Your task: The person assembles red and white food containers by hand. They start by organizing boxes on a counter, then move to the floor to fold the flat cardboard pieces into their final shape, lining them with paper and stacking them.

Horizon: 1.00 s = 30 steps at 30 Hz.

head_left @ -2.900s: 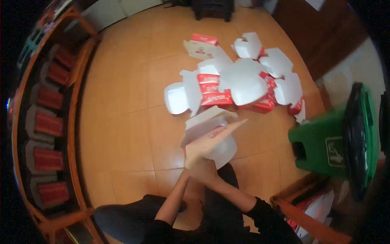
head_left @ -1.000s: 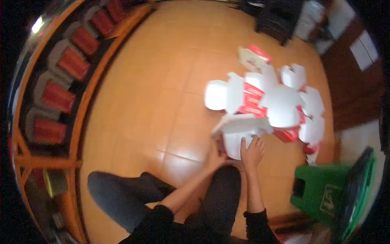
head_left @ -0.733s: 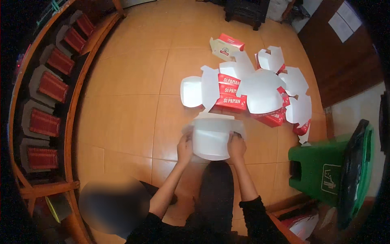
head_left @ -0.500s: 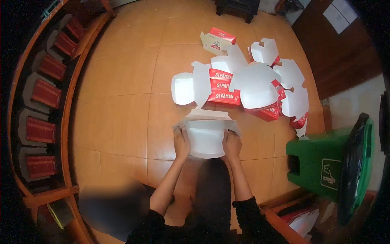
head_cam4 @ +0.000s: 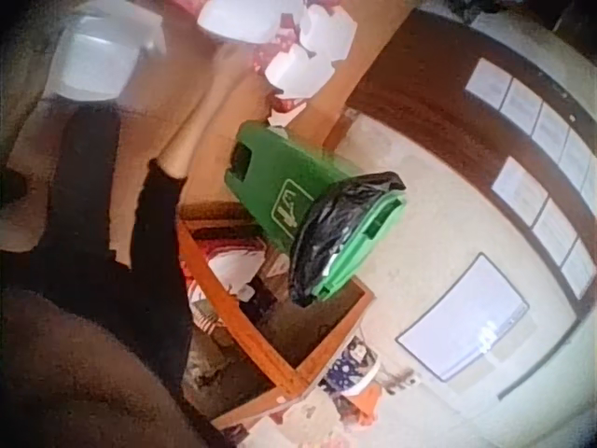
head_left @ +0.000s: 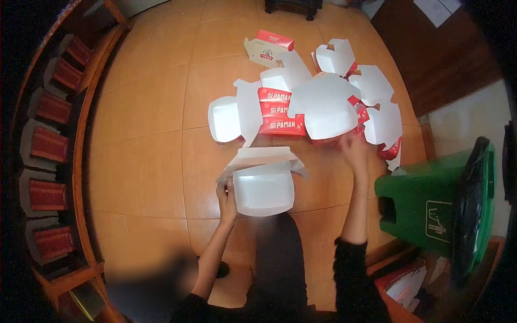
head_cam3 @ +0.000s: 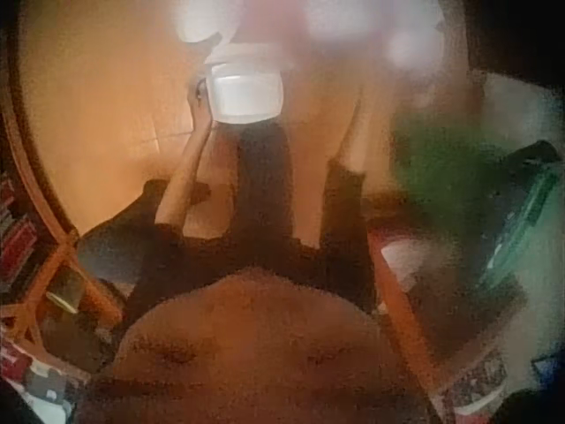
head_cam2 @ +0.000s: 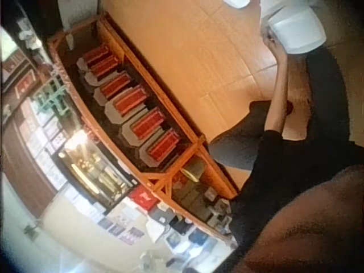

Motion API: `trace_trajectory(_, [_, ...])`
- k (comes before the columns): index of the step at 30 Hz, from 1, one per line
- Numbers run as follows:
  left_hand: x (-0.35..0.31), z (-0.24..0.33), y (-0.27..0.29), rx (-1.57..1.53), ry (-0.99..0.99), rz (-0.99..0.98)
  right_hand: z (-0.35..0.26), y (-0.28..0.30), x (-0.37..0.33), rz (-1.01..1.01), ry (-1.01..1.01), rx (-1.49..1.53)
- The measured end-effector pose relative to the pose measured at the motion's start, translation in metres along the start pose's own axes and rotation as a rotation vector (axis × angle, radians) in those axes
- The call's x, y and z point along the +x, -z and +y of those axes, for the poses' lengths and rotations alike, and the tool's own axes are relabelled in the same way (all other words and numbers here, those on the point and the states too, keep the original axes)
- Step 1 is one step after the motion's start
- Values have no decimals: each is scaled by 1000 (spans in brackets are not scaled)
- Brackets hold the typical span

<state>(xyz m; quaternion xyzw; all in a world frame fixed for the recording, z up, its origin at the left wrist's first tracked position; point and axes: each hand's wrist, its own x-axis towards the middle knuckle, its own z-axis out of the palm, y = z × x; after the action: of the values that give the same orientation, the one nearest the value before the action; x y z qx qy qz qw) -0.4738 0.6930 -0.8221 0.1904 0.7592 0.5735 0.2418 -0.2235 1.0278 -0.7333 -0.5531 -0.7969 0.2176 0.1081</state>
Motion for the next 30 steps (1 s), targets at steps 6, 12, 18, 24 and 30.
trace_trajectory(6, [-44, 20, 22, -2, 118, -181, 37, -11, 128, 187, -1, -526])
trace_trajectory(12, [-33, 47, 38, 377, -253, -326, 47, 5, 55, 447, 198, 128])
trace_trajectory(18, [-11, 82, 35, 485, -9, -462, -21, -9, -138, 39, 110, 584])
trace_trajectory(24, [0, 25, 43, 631, -237, -526, -126, -71, -157, -20, 467, 317])
trace_trajectory(30, [-1, 3, 56, 380, -128, -564, -99, -67, -134, -10, 348, -71])
